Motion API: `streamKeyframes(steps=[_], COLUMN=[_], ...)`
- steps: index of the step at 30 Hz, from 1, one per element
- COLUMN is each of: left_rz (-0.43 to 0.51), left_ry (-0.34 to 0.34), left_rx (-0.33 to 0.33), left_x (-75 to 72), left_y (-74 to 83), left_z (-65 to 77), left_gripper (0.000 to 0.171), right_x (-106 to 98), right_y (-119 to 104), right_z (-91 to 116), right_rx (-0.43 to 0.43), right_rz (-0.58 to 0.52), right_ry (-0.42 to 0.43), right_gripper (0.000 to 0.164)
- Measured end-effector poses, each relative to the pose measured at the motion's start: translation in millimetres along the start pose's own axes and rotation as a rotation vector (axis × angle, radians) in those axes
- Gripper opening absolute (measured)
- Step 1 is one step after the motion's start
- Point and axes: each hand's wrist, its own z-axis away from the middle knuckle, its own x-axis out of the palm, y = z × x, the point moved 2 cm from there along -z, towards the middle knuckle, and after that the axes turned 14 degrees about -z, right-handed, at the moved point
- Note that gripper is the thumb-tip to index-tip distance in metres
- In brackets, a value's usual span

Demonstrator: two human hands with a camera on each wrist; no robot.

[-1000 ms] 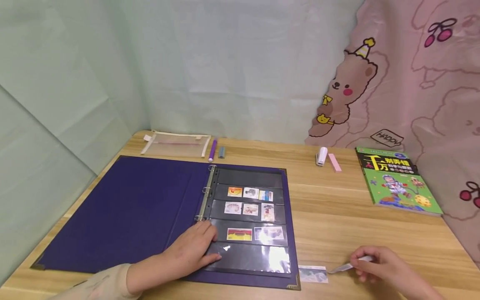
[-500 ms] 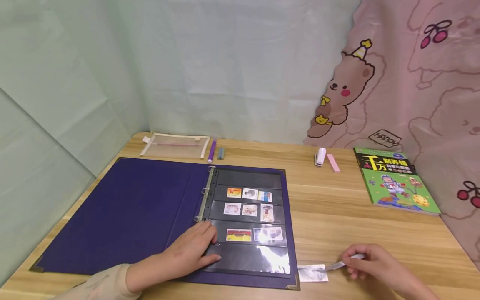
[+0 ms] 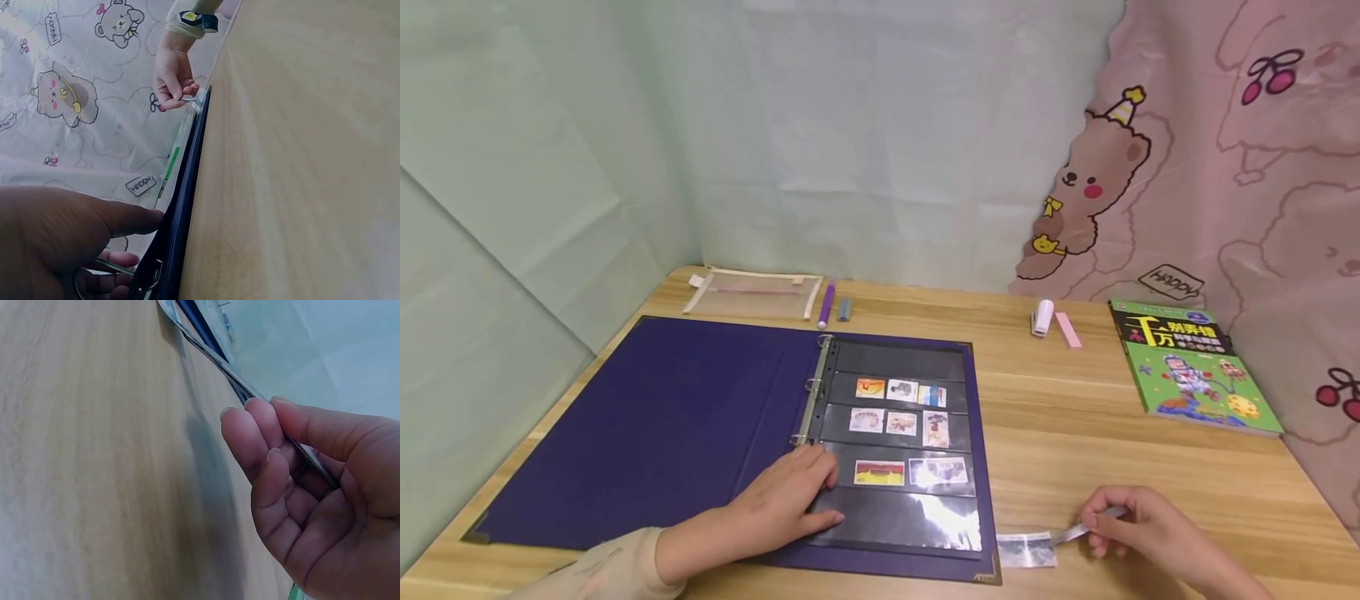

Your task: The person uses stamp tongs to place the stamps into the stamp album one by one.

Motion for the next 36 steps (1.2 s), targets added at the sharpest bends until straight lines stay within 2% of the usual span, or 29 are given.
streamKeyframes(steps=[11,19,23,28,36], left_rz=[0.004,0.002,-0.007,-0.003,0.024], left_ry=[0.006,0.022,0.056,0.078,0.058], left_rx=[-0.003,0.006,0.018,0.025,0.042], left_x=[1.0,-0.1,-0.8,-0.5,1.1], left_y=[-0.1,0.5,0.2,-0.9,-1.6], left_z=[0.6,1.0,0.6,0.4,-0.3], left_gripper=[0.039,0.036,0.035,0.035,0.037], right_x=[-1,-3,-1,5,16], right_y=[-13,-26,-36,-47,-57], right_z=[4,5,0,-10,-27], right_rx=[-0.046,-0.163,-0.190,-0.203,-0.277], right_rz=[0.157,0.226,0.272,0.368,0.394], right_ry=[0.068,0.079,0.113,0.198,0.200], right_gripper=[0.020,0.020,0.018,0.015,0.014])
